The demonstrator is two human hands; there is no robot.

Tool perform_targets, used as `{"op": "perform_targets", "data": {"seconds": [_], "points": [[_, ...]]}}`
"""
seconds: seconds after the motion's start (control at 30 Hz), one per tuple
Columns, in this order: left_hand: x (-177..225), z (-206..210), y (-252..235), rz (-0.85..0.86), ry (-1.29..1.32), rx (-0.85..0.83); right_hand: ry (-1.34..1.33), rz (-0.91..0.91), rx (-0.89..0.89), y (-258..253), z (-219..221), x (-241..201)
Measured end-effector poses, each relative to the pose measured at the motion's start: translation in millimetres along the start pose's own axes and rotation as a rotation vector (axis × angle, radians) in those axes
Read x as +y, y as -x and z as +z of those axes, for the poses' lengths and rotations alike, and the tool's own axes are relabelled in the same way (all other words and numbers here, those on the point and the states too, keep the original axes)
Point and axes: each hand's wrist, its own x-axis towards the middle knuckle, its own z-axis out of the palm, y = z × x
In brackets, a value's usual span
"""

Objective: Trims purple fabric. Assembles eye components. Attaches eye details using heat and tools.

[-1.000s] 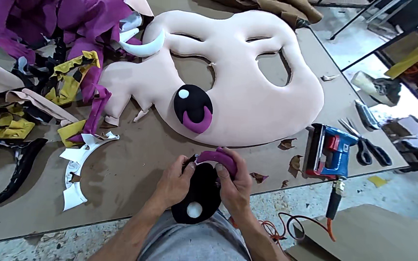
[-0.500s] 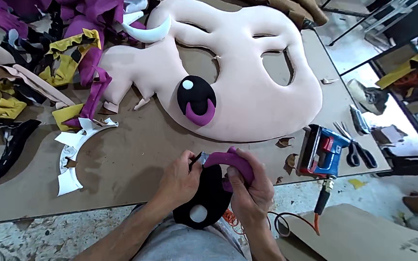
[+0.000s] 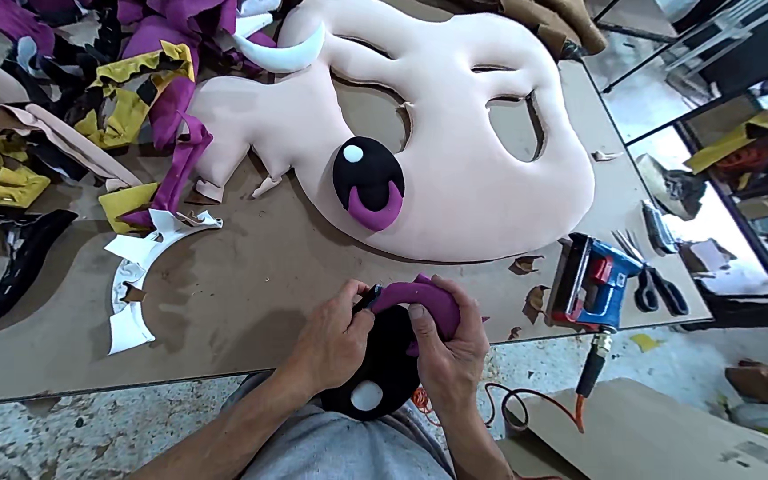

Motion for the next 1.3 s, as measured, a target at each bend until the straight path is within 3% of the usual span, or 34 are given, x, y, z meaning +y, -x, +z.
{"op": "perform_targets", "data": {"seconds": [0.43, 0.63, 0.93, 1.1, 1.3], "points": [[-29, -5, 17, 0.154, 0.254, -0.051, -0.003, 0.184, -0.133, 6, 5, -11], [-39, -1, 19, 0.19, 0.425, 0.001, 0.019, 0.152, -0.259, 8, 3, -9], [-45, -1, 27, 0.187, 0.302, -0.063, 0.158, 0.075, -0.406, 14, -2, -4], [-45, 2, 35, 0.192, 0.19, -0.001, 0.06, 0.156, -0.55, 5, -5, 4], [-44, 6, 40, 0.213, 0.163, 0.02, 0.049, 0.012, -0.654, -12, -8, 1]]}}
